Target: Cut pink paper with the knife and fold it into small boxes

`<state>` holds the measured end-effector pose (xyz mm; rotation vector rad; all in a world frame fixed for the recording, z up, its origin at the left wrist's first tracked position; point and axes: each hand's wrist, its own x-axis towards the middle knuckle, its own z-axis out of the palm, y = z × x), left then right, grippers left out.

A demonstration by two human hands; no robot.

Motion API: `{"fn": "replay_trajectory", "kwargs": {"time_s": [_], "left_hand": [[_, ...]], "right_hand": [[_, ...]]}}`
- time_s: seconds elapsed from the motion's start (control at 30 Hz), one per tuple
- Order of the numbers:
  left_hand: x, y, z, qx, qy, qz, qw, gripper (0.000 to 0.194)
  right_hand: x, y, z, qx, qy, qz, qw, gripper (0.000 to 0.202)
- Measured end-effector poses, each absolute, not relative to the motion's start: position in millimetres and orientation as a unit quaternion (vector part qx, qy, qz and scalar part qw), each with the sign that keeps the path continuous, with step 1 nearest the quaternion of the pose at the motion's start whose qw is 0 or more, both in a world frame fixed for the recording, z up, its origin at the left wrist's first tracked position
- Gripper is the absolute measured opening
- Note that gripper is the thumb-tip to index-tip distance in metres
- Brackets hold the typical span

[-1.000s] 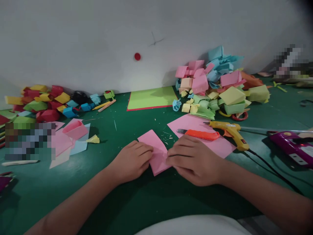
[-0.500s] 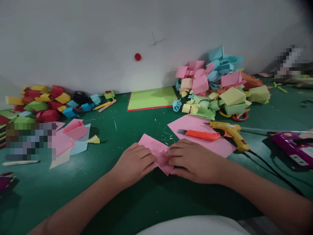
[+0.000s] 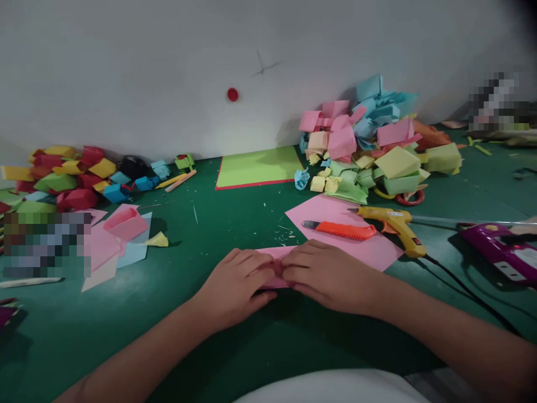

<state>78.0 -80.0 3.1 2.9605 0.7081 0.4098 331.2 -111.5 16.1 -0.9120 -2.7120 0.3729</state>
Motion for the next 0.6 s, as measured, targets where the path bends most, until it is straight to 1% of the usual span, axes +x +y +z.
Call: {"fn": "replay_trajectory", "kwargs": {"time_s": [0.1, 0.17, 0.33, 0.6], "left_hand": [[70, -72, 0, 0.964, 0.237, 0.116, 0.031, 0.047], [67, -68, 0, 0.965, 0.235, 0.102, 0.051, 0.051], [63, -63, 5, 0.967, 0.214, 0.084, 0.107, 0.036], [54, -50, 8, 0.963, 0.15, 0.13, 0.181, 0.031]], "right_hand": [[336, -107, 11, -0.321, -0.925, 0.135, 0.148, 0.027], [338, -105, 8, -0.33, -0.92, 0.138, 0.16, 0.028], [337, -104, 8, -0.329, -0.92, 0.138, 0.162, 0.028], [341, -101, 3, -0.301, -0.928, 0.149, 0.161, 0.029]]}}
